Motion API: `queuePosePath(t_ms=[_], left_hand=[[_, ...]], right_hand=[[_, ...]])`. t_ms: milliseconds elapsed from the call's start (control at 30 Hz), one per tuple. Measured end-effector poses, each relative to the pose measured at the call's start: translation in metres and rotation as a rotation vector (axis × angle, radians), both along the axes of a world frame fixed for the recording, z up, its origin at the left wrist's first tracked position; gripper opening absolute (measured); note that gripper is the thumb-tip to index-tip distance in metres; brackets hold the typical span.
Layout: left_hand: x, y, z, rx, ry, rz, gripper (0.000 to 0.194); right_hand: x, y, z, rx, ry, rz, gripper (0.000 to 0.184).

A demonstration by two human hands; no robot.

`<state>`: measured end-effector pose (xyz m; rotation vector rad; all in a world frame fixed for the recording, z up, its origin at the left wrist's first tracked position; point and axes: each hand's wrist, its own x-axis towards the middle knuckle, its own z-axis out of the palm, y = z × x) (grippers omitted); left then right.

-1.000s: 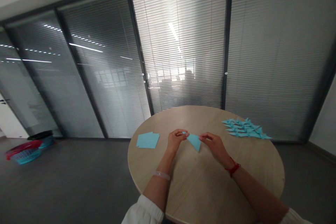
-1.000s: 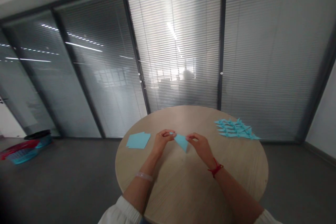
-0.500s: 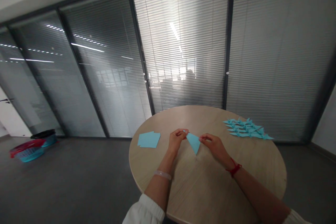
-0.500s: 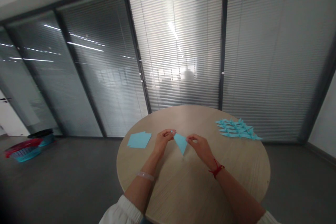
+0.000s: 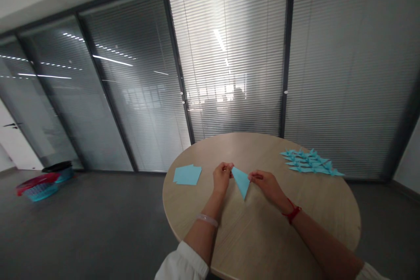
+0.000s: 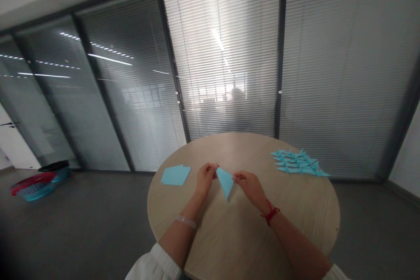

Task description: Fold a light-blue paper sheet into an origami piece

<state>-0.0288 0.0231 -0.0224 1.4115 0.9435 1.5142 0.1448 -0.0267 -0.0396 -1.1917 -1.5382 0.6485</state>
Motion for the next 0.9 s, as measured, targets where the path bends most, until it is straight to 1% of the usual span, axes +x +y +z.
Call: queuePosePath(t_ms=[67, 133, 233, 333, 400, 467, 600, 733, 833, 900], left_hand=[[0.001, 0.0, 0.0, 0.036, 0.022, 0.05, 0.035], [0.003, -0.001, 0.0, 0.008, 0.002, 0.022, 0.036], [0.006, -0.002, -0.001, -0.105, -0.049, -0.133, 0.043], [0.008, -0.004, -0.002, -0.185, -0.026, -0.286, 0.048], [0.009, -0.005, -0.004, -0.207, 0.02, -0.353, 0.05], [0.009, -0.006, -0.004, -0.214, 0.058, -0.387, 0.05], [0.006, -0.005, -0.003, -0.194, 0.095, -0.363, 0.045], [0.004, -0.005, -0.001, -0.179, 0.077, -0.317, 0.04], [0.005, -0.005, 0.001, -0.167, 0.06, -0.269, 0.04], [0.006, -0.006, 0.002, -0.167, 0.044, -0.26, 0.041]], right_hand=[[-0.001, 0.002, -0.003, -0.01, 0.034, -0.007, 0.028], [0.0, 0.005, -0.007, 0.003, 0.053, -0.027, 0.029], [0.004, 0.009, -0.013, 0.035, 0.083, -0.049, 0.031], [0.008, 0.012, -0.016, 0.035, 0.114, -0.071, 0.031], [0.009, 0.013, -0.016, 0.018, 0.13, -0.082, 0.03], [0.01, 0.014, -0.017, 0.009, 0.146, -0.076, 0.03], [0.012, 0.015, -0.017, 0.022, 0.148, -0.086, 0.029], [0.011, 0.015, -0.017, 0.037, 0.112, -0.111, 0.028], [0.009, 0.015, -0.016, 0.05, 0.103, -0.118, 0.028], [0.009, 0.015, -0.015, 0.063, 0.11, -0.129, 0.028]])
